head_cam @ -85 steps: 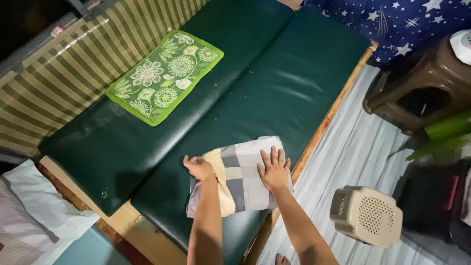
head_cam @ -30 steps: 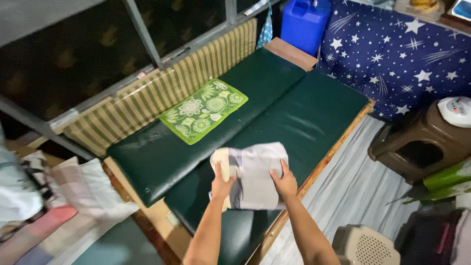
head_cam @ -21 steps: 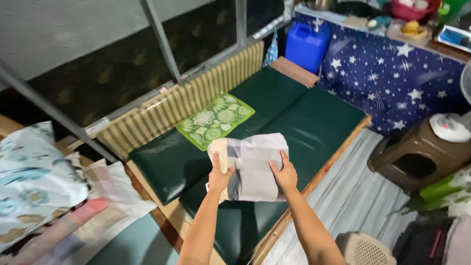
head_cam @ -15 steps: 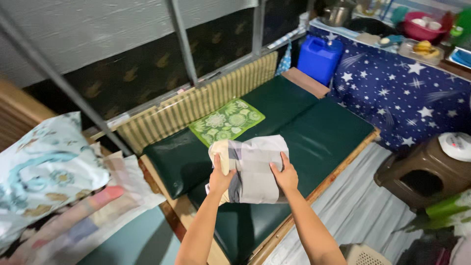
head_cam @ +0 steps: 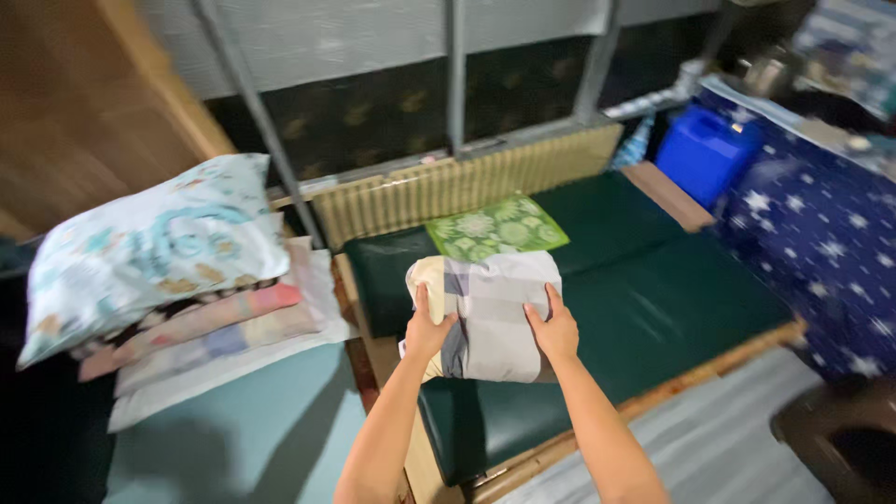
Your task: The person picks up and folds items including a blanket, a pillowcase, and a plaid cover, then places pillows on a mattress and tucks a folded item underneath.
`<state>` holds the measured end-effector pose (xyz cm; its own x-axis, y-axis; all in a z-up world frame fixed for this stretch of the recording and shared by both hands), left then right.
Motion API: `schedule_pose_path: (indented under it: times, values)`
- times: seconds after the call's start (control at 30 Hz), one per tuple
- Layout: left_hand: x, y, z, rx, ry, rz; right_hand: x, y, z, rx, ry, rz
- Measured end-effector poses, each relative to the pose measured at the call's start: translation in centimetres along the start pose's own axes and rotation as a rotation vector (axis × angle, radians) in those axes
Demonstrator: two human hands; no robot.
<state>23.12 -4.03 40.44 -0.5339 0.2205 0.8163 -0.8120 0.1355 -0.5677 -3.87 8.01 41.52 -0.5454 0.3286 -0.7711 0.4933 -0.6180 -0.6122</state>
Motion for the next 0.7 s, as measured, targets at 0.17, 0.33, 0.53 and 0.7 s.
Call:
schedule_pose_path:
  times: [0.17, 0.33, 0.53, 0.7]
  values:
    - [-2.1, -6.8, -2.0, 0.148, -0.093, 0.021, -6.1, 3.7, -0.5, -0.082, -0.174, -0.002]
    - [-5.2, -13.5, -3.5, 0.325, -0.022, 0.017, -11.6, 8.7, -2.3, -0.176, -0.254, 0.046]
    - [-7.9, -18.5, -4.8, 0.375, -0.155, 0.046, -15.6, 13.3, -3.8, -0.226, -0.352, 0.113]
    - [-11.0, -21.4, -5.1, 0.376, -0.252, 0.031, -18.3, 16.7, -4.9, -0.305, -0.332, 0.094]
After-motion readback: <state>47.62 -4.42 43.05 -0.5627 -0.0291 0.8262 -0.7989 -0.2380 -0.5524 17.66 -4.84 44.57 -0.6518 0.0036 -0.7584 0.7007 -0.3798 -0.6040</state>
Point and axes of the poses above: each hand's wrist, its own z-axis towards the middle knuckle, its own y-axis out of the palm, x = y × z, the point moved 4 cm from there along z, towards the middle knuckle, and after that the axes turned 3 degrees about z, right-handed, at the moved point
